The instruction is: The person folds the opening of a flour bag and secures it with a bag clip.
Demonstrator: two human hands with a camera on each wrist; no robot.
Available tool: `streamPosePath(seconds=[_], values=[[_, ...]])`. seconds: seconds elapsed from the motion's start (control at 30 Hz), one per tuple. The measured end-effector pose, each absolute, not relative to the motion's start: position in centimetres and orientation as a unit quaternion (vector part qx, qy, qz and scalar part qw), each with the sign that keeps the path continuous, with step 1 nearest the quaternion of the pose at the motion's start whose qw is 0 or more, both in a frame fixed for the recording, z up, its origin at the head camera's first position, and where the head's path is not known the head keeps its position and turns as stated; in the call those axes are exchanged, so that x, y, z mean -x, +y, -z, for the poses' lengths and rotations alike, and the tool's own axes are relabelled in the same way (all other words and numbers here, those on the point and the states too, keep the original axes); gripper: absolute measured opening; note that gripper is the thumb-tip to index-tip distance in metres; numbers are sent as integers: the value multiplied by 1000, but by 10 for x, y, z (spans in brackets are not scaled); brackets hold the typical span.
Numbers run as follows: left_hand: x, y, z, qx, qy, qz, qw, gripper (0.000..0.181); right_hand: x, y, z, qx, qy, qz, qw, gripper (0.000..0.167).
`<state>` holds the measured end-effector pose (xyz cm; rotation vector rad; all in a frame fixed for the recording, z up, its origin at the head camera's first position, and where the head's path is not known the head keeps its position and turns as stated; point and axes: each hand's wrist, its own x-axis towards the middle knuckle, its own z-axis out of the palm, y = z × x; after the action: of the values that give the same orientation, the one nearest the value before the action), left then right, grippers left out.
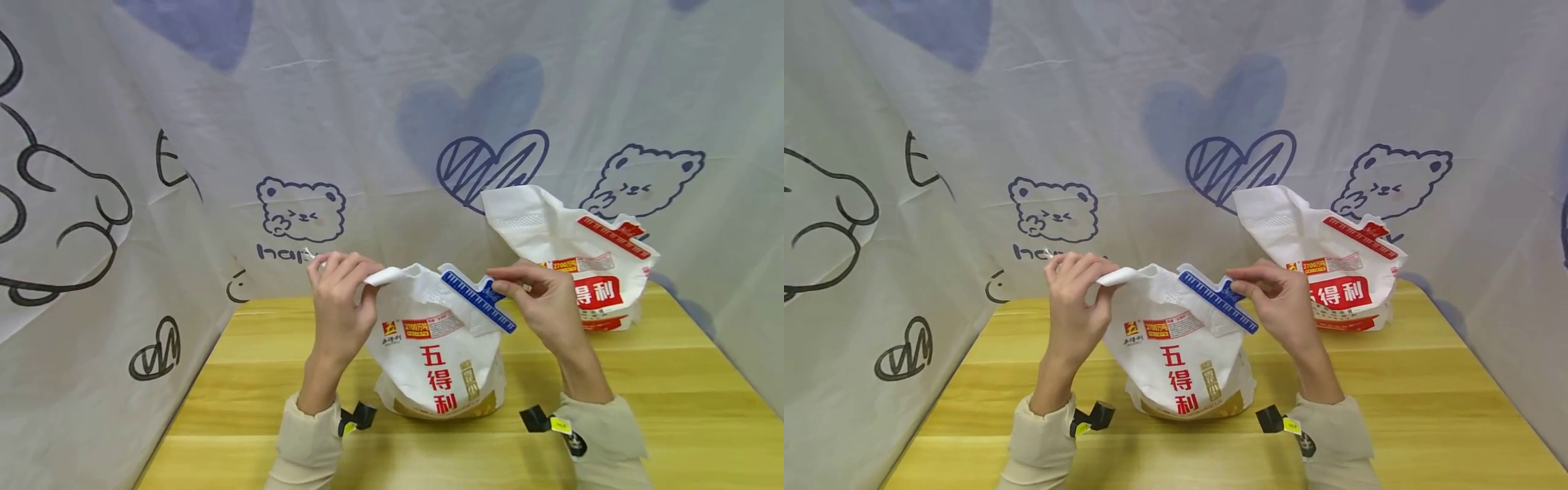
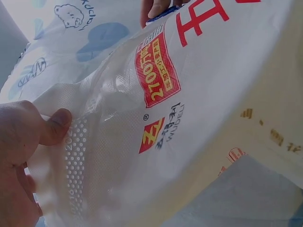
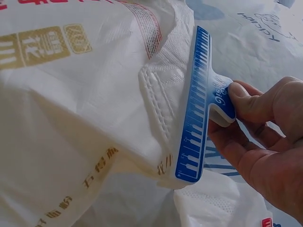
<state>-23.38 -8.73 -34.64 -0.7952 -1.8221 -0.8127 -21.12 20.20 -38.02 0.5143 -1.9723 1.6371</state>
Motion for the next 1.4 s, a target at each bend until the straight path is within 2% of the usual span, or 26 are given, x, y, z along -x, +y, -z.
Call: streamPosePath(seconds=[0.37, 0.9, 1.4], values=[[233, -84, 343, 323, -755, 333, 463, 17, 214, 189, 381, -232, -710, -622, 235, 14], [239, -74, 336, 322, -769, 319, 451, 16, 213, 182, 384, -236, -715, -617, 229, 22], [238, -72, 333, 322, -769, 315, 453, 16, 213, 181, 387, -227, -720, -616, 226, 22]])
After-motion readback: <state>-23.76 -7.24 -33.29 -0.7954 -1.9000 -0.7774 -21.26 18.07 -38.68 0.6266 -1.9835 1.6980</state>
